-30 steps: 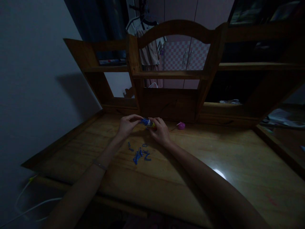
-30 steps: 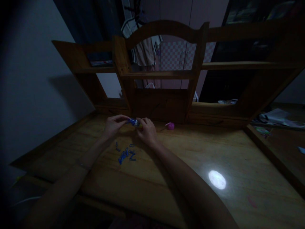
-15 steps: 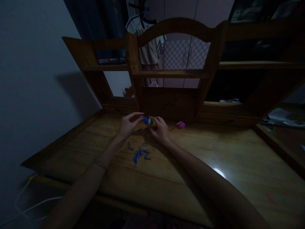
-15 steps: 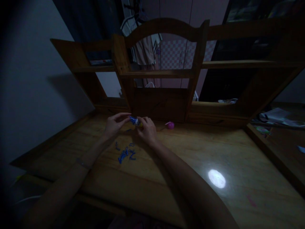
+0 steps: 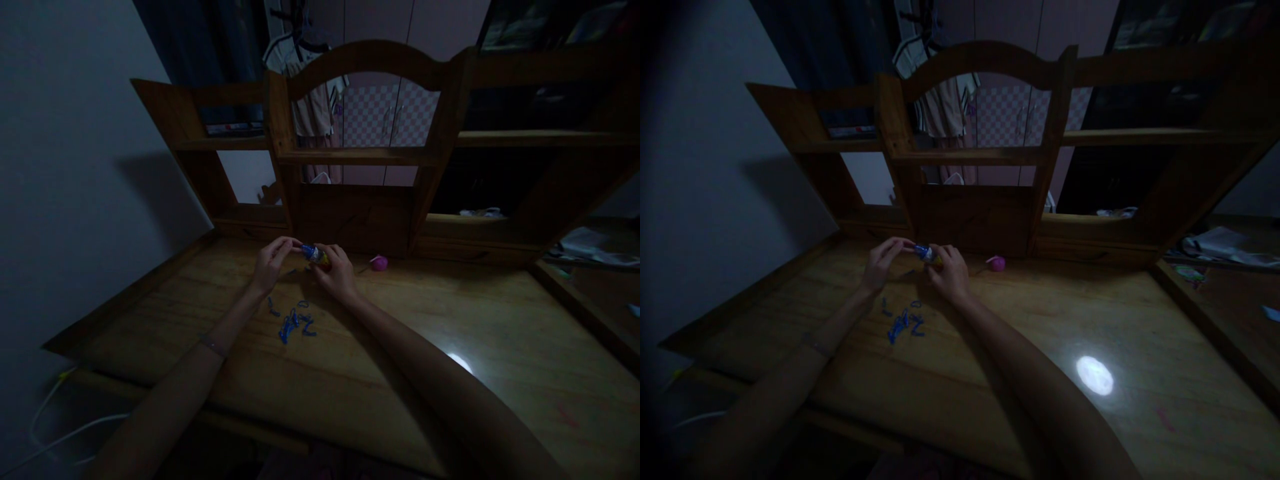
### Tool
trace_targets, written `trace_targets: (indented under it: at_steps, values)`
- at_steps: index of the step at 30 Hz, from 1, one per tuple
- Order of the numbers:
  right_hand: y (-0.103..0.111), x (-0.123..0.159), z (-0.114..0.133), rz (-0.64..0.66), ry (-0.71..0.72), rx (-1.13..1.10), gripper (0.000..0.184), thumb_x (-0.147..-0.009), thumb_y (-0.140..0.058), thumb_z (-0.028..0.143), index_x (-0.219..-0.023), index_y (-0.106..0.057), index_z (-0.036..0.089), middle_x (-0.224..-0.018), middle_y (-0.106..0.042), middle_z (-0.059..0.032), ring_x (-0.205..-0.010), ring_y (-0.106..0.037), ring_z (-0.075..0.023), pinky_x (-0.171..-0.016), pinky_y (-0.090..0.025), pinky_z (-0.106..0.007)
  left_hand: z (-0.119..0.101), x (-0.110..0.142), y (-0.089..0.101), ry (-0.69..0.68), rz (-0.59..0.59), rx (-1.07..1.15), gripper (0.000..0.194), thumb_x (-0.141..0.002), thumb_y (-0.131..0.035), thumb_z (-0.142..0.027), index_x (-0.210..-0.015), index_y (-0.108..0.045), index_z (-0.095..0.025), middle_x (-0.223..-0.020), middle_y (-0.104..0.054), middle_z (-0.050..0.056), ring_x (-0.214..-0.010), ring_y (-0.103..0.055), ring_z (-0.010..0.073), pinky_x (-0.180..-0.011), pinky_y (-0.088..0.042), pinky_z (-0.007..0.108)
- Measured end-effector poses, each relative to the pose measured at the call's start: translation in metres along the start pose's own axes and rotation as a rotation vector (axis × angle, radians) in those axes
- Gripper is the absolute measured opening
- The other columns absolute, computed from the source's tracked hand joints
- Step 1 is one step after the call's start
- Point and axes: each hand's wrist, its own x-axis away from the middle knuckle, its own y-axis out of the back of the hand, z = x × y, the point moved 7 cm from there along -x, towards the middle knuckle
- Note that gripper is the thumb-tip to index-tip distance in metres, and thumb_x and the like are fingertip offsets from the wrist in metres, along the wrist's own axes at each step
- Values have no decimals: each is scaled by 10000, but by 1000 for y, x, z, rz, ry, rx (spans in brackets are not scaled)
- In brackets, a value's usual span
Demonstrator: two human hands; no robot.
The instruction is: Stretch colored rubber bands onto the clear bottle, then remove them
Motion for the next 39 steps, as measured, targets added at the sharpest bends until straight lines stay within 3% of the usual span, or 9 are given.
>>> trace_targets:
  at_steps: [7,14,18,22,25,30,34,37,39]
  values:
    - [1,-1,0,-9,0,-3,447,-808,-623,202,-1250,-576,245,-1142,-591,-70,-1068,-550,-234,-936,-462,-362,-5,1,0,-109,-19,-174,401,-971,-405,-413,-892,-743,-212,-1043,-654,58,-1093,-557,218,-1038,-390,358]
    - [1,0,1,2,-2,2,454,-810,-617,205,-1259,-568,247,-1140,-593,-75,-1073,-554,-241,-931,-468,-370,-11,3,-3,-79,-74,-170,440,-972,-360,-461,-918,-729,-228,-1133,-621,60,-1128,-528,237,-1072,-352,398]
    - [1,0,2,0,7,3,456,-804,-623,196,-1255,-567,241,-1135,-595,-72,-1066,-554,-237,-936,-463,-365,-7,2,-6,-37,-23,-136,421,-981,-329,-467,-1083,-672,-246,-1102,-674,62,-1188,-514,245,-1098,-323,438]
    - [-1,0,4,22,18,17,466,-801,-618,185,-1260,-565,248,-1136,-597,-69,-1064,-553,-238,-929,-464,-366,9,-2,-11,-35,100,-103,481,-984,-284,-491,-1046,-694,-248,-1092,-690,73,-1368,-364,232,-1179,-199,438]
    - [-2,1,5,44,25,37,477,-795,-616,174,-1262,-566,254,-1135,-600,-68,-1066,-550,-243,-928,-464,-371,19,-4,-13,4,123,-68,487,-980,-285,-505,-1109,-678,-247,-1075,-695,77,-1400,-327,230,-1182,-203,462]
    - [-1,0,5,45,31,35,490,-790,-616,169,-1269,-563,258,-1132,-603,-68,-1064,-550,-247,-930,-466,-379,12,-1,-12,-32,101,-81,503,-991,-272,-462,-986,-730,-255,-1192,-663,40,-1369,-366,233,-1180,-204,433]
    - [0,0,3,16,25,11,494,-789,-619,169,-1272,-564,253,-1141,-593,-66,-1065,-553,-234,-936,-465,-358,7,-5,10,-70,-76,-94,486,-977,-335,-413,-848,-754,-203,-1154,-664,56,-1168,-536,237,-1093,-331,390]
    - [0,-1,1,-2,10,1,473,-791,-619,177,-1256,-576,253,-1136,-594,-62,-1065,-554,-231,-938,-465,-353,26,-10,28,8,-187,-106,423,-932,-411,-407,-768,-740,-199,-969,-704,46,-983,-615,213,-984,-421,345]
    - [0,-1,0,-11,-8,1,462,-797,-617,188,-1252,-577,254,-1137,-594,-64,-1072,-553,-233,-941,-464,-356,48,-12,30,95,-152,-159,363,-883,-471,-410,-737,-732,-204,-861,-717,39,-892,-635,211,-888,-467,329]
